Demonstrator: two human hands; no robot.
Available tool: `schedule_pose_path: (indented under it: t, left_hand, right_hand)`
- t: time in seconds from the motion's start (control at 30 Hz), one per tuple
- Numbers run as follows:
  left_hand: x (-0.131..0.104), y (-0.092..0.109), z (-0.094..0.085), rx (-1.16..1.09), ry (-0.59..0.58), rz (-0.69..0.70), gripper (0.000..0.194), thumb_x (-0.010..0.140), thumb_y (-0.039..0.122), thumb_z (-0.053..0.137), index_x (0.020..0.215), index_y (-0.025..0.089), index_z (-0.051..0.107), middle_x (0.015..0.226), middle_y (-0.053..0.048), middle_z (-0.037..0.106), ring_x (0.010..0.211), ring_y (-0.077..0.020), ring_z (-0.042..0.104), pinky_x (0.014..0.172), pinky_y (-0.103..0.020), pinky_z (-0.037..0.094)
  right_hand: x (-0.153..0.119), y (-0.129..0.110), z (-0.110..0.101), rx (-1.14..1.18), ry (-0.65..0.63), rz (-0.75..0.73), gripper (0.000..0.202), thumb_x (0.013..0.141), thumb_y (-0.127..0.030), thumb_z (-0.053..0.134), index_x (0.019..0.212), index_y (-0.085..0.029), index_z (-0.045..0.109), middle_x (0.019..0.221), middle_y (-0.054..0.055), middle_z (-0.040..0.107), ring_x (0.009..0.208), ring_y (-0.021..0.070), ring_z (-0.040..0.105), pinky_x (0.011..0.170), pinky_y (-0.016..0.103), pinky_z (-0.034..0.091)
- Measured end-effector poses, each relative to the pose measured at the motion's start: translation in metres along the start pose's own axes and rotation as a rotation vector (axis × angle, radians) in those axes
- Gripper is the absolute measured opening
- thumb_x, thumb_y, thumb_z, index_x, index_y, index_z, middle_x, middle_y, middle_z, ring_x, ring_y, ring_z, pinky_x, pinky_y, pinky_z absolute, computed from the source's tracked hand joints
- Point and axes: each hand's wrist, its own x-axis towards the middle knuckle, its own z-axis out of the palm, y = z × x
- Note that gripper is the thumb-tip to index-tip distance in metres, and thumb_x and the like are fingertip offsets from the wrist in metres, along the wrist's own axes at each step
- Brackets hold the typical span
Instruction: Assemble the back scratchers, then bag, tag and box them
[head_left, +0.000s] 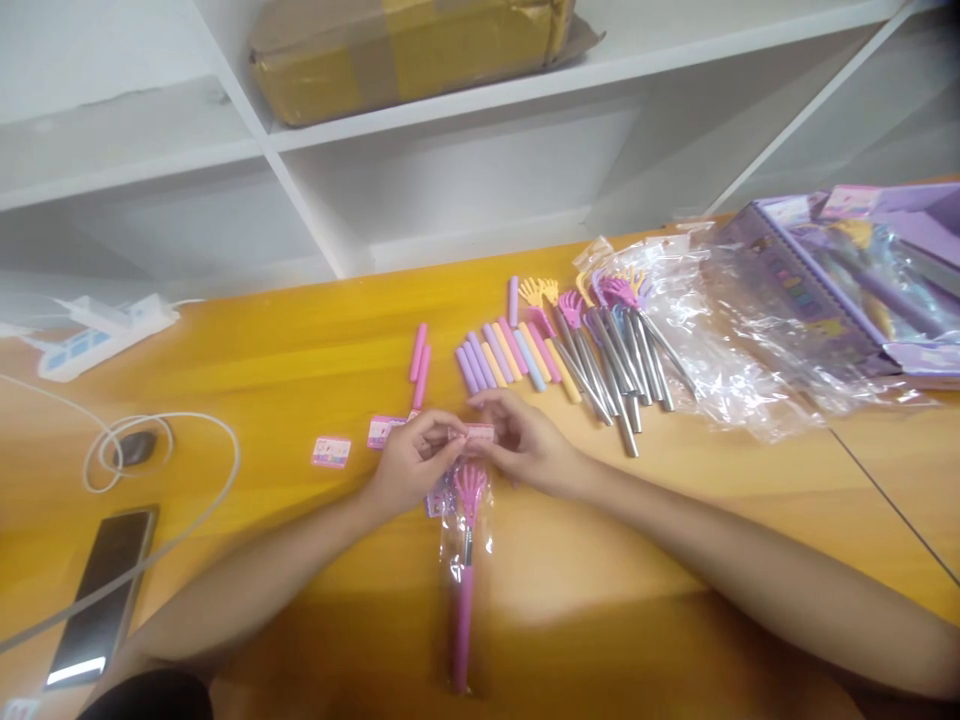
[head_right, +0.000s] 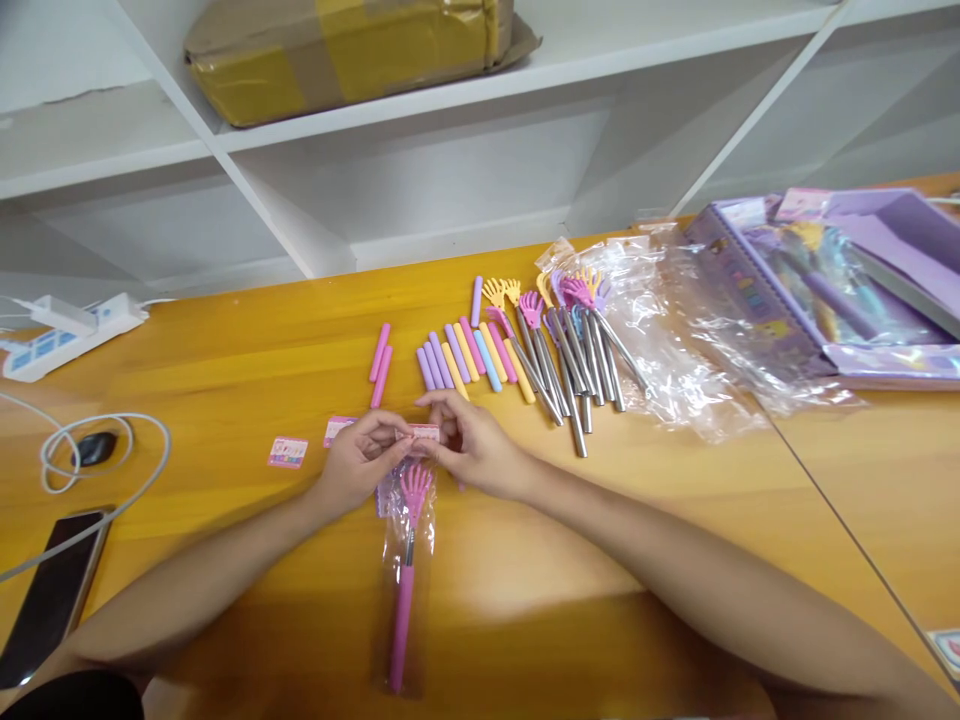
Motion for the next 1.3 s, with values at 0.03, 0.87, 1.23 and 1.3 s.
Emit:
schedule_pose_path:
  t: [0.03, 0.87, 1.23, 1.3]
  left_hand:
    - [0.000, 0.000, 0.000, 0.001, -0.001, -0.005, 0.023, 0.098, 0.036, 0.075, 0.108, 0.017, 0.066, 0.102, -0.008, 0.080, 0.096, -0.0211, 0.080, 0.089, -0.031, 0.063]
    - [-0.006, 0.006, -0.001, 0.156, 0.302, 0.149, 0.021, 0.090, 0.035, 0.083, 0.096, 0.020, 0.070, 0.087, -0.002, 0.078, 0.078, -0.0141, 0.076, 0.070, -0.021, 0.059]
    - [-0.012, 0.005, 0.005, 0.168, 0.379, 0.236, 0.029, 0.089, 0.040, 0.084, 0.099, 0.019, 0.067, 0.090, -0.003, 0.076, 0.076, -0.0135, 0.073, 0.065, -0.020, 0.059]
    - [-0.010, 0.003, 0.004, 0.124, 0.368, 0.214, 0.030, 0.090, 0.040, 0.083, 0.104, 0.020, 0.067, 0.090, -0.002, 0.075, 0.074, -0.0123, 0.071, 0.064, -0.019, 0.057]
  right_hand:
    - [0.000, -0.001, -0.001, 0.035, -0.018, 0.032, 0.049, 0.100, -0.045, 0.071, 0.135, -0.023, 0.046, 0.089, -0.004, 0.054, 0.050, 0.0066, 0.053, 0.038, 0.020, 0.045]
    - [-0.064, -0.016, 0.050, -0.580, 0.132, 0.067, 0.051, 0.097, -0.030, 0.066, 0.143, -0.018, 0.049, 0.101, 0.007, 0.068, 0.085, 0.0204, 0.065, 0.077, 0.036, 0.056]
    - [-0.112, -0.017, 0.126, -0.447, 0.238, 0.081, 0.089, 0.091, -0.035, 0.074, 0.163, -0.031, 0.022, 0.117, 0.010, 0.071, 0.102, 0.0324, 0.067, 0.095, 0.052, 0.055]
    - [-0.110, -0.008, 0.139, -0.487, 0.241, 0.038, 0.091, 0.084, -0.029, 0.076, 0.160, -0.032, 0.025, 0.110, 0.007, 0.072, 0.097, 0.0332, 0.067, 0.093, 0.054, 0.054]
